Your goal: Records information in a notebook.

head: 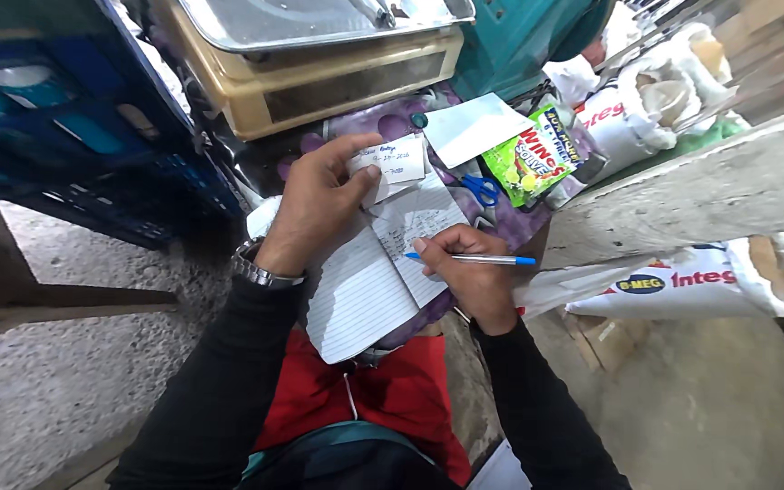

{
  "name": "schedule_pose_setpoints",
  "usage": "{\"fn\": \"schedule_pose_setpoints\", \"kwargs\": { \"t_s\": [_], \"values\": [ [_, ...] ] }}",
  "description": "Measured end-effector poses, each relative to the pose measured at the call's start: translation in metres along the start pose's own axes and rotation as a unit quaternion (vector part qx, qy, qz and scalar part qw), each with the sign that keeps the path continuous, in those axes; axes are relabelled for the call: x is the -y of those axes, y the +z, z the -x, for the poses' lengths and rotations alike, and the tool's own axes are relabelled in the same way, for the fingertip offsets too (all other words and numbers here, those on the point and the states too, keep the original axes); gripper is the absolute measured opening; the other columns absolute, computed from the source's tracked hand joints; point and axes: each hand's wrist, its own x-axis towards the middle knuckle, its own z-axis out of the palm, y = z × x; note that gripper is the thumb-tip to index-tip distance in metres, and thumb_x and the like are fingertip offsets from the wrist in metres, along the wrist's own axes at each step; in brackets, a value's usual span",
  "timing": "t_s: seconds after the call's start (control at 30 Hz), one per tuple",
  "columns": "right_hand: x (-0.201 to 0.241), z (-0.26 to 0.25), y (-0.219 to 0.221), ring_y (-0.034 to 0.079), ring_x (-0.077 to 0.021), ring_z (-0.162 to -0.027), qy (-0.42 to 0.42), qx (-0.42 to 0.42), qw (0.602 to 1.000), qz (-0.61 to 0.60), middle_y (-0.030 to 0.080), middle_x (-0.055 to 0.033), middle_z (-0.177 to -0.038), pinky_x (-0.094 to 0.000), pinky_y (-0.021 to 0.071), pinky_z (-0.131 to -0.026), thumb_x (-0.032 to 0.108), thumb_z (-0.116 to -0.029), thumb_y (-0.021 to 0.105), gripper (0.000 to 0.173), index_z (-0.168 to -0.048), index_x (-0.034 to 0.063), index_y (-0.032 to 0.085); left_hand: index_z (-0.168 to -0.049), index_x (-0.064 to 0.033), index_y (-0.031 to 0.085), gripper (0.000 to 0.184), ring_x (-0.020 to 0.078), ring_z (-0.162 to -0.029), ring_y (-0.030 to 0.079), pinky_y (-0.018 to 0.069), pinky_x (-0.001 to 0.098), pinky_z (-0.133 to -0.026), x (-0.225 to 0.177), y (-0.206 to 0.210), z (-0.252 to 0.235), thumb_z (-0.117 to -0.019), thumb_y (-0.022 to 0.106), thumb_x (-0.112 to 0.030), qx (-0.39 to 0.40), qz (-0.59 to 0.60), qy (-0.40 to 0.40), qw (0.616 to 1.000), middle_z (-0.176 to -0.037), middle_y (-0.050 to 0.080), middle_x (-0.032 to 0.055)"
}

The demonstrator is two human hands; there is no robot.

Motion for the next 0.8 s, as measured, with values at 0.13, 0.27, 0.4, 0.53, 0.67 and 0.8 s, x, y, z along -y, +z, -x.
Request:
{"fn": "schedule_pose_setpoints", "kwargs": {
  "t_s": [0.13,0.27,0.4,0.53,0.67,0.8],
  "values": [
    [0.0007,-0.0004,-0.0002,0.067,-0.0157,-0.057,0.001,-0.001,1.000,0.003,0.070,-0.0068,-0.071,-0.0301,0.0598,-0.050,0.011,-0.0924,0.077,0.012,-0.088,0.0015,0.070,-0.134,-0.0154,0.065,0.033,0.0078,-0.083,0.073,0.0626,0.0252,-0.075,0.0000,-0.0002,0.0005,-0.1013,0.065,-0.016,-0.002,-0.002,0.000,1.000,-0.103,0.076,-0.0004],
    [0.0006,-0.0012,-0.0009,0.068,-0.0158,-0.057,0.007,-0.002,1.000,0.007,0.071,-0.0067,-0.071,-0.0303,0.0599,-0.050,0.011,-0.0930,0.077,0.013,-0.088,0.0021,0.070,-0.134,-0.0156,0.065,0.033,0.0083,-0.083,0.073,0.0627,0.0258,-0.076,0.0001,-0.0004,0.0000,-0.1014,0.065,-0.015,-0.002,0.002,-0.003,1.000,-0.104,0.076,0.0000],
    [-0.0017,-0.0005,-0.0031,0.067,-0.0164,-0.057,-0.007,0.010,1.000,-0.005,0.070,-0.0075,-0.071,-0.0302,0.0593,-0.050,0.010,-0.0927,0.076,0.012,-0.088,0.0008,0.069,-0.134,-0.0148,0.065,0.033,0.0086,-0.083,0.073,0.0630,0.0262,-0.076,0.0003,-0.0001,-0.0002,-0.1010,0.065,-0.015,-0.003,0.005,-0.003,1.000,-0.104,0.076,0.0002],
    [-0.0010,-0.0018,-0.0028,0.068,-0.0161,-0.058,-0.001,0.007,1.000,-0.002,0.070,-0.0072,-0.072,-0.0302,0.0606,-0.051,0.010,-0.0925,0.077,0.012,-0.089,0.0013,0.069,-0.134,-0.0164,0.065,0.033,0.0081,-0.083,0.073,0.0625,0.0259,-0.075,0.0003,0.0000,-0.0004,-0.1010,0.065,-0.016,-0.004,-0.001,-0.008,1.000,-0.104,0.076,-0.0004],
    [-0.0007,-0.0020,-0.0027,0.067,-0.0159,-0.057,-0.001,0.005,1.000,0.004,0.071,-0.0071,-0.071,-0.0298,0.0590,-0.049,0.011,-0.0926,0.077,0.013,-0.087,0.0017,0.070,-0.134,-0.0153,0.066,0.033,0.0080,-0.084,0.073,0.0627,0.0257,-0.077,0.0003,-0.0002,-0.0003,-0.1009,0.065,-0.016,-0.004,0.003,-0.003,1.000,-0.105,0.076,-0.0002],
    [-0.0001,-0.0008,-0.0020,0.067,-0.0160,-0.057,0.000,-0.004,1.000,0.008,0.070,-0.0068,-0.072,-0.0301,0.0593,-0.050,0.012,-0.0934,0.076,0.012,-0.089,0.0024,0.070,-0.134,-0.0151,0.065,0.033,0.0086,-0.084,0.073,0.0630,0.0262,-0.076,-0.0001,-0.0001,-0.0003,-0.1011,0.065,-0.015,0.000,0.008,-0.004,1.000,-0.104,0.076,0.0002]
  ]
}}
